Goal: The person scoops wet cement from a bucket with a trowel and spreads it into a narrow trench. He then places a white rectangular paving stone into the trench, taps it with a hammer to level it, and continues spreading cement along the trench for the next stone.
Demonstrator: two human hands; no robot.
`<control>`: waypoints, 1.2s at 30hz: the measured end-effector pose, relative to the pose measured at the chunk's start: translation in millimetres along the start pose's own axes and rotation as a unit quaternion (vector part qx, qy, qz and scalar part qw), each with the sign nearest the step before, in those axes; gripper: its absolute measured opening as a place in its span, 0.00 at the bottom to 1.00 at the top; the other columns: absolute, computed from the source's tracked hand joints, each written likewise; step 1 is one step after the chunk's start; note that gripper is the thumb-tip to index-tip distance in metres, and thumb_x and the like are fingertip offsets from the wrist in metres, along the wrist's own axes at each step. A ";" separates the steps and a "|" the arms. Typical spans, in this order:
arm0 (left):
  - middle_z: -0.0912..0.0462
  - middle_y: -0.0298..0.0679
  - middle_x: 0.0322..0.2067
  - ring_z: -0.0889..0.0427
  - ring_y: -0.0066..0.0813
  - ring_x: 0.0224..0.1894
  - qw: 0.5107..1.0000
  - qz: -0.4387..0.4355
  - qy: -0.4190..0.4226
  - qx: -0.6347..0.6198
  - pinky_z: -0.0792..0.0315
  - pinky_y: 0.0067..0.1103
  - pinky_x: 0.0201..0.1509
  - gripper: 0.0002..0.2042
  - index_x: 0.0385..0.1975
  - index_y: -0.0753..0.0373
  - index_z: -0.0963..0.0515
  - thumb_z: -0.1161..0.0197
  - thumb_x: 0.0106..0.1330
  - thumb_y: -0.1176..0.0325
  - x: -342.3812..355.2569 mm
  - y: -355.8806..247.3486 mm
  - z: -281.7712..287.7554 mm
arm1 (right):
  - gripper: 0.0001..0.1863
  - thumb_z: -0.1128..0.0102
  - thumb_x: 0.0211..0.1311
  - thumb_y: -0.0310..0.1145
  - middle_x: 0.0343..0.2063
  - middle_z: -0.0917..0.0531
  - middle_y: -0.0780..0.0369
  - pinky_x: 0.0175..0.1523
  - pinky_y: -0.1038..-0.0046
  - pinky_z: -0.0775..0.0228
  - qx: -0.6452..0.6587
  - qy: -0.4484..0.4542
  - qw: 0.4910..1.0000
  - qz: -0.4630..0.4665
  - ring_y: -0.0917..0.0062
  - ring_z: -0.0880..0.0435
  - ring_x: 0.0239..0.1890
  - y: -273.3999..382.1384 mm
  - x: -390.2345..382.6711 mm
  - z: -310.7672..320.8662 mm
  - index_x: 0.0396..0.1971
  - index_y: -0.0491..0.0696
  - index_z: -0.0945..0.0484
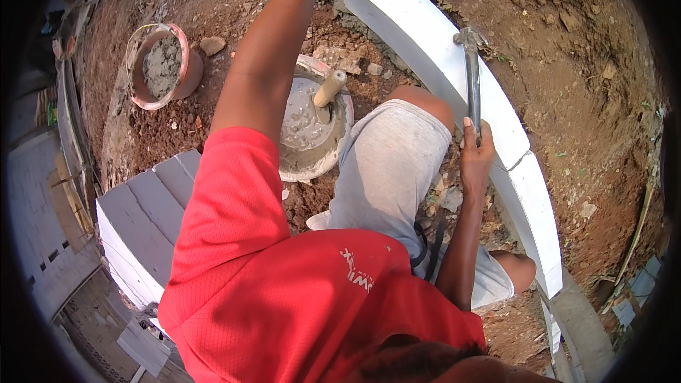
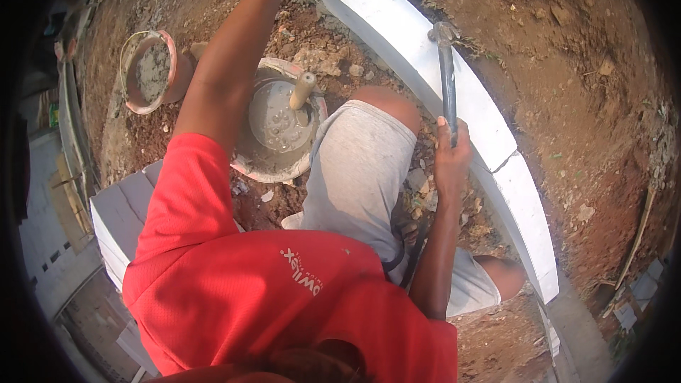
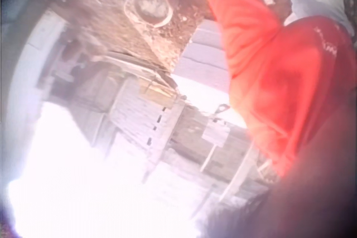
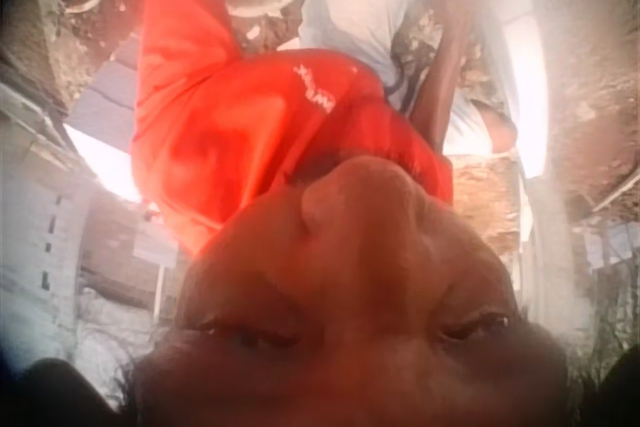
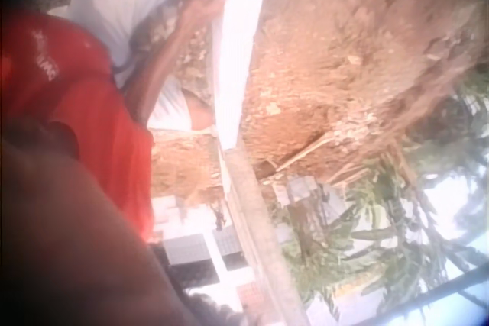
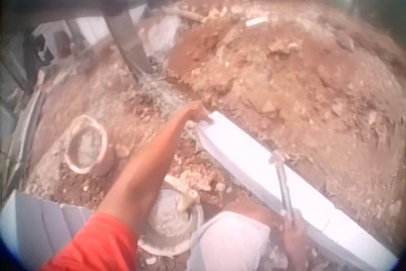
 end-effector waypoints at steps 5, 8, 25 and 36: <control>0.18 0.53 0.57 0.21 0.47 0.61 0.994 0.083 0.045 0.062 0.28 0.40 0.67 0.45 0.61 0.70 0.23 0.20 0.43 0.48 26.7 28.1 -15.8 | 0.21 0.40 0.78 0.51 0.24 0.30 0.70 0.34 0.75 0.41 -0.018 0.005 1.000 -0.022 0.83 0.34 0.27 0.9 -4.1 7.9 0.46 0.46 0.20; 0.17 0.53 0.57 0.20 0.48 0.61 0.984 0.128 0.073 0.100 0.27 0.41 0.67 0.45 0.61 0.70 0.22 0.19 0.45 0.45 39.9 47.6 -23.2 | 0.21 0.40 0.77 0.51 0.25 0.27 0.67 0.37 0.72 0.36 -0.040 0.004 0.997 -0.063 0.80 0.29 0.29 3.8 -11.9 19.0 0.48 0.45 0.20; 0.12 0.53 0.52 0.12 0.49 0.54 0.934 -0.211 0.288 0.025 0.22 0.45 0.61 0.30 0.59 0.52 0.15 0.30 0.63 0.40 10.5 -250.4 -135.9 | 0.13 0.39 0.78 0.43 0.22 0.29 0.73 0.28 0.82 0.40 0.180 -0.143 0.955 -0.187 0.91 0.32 0.24 -87.0 -126.8 118.2 0.47 0.48 0.19; 0.15 0.41 0.60 0.18 0.44 0.62 0.777 -0.213 0.588 0.065 0.26 0.33 0.69 0.39 0.68 0.49 0.21 0.17 0.52 0.51 -31.8 -361.4 -307.8 | 0.19 0.38 0.77 0.46 0.23 0.27 0.67 0.32 0.72 0.36 0.089 -0.127 0.963 -0.220 0.81 0.29 0.26 -97.1 -140.1 122.6 0.52 0.45 0.19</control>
Point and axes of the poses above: each hand's wrist, its own x-axis towards the middle knuckle, its own z-axis out of the back of the hand, y = z × x, the point moved 3 cm from there along x, towards the middle knuckle
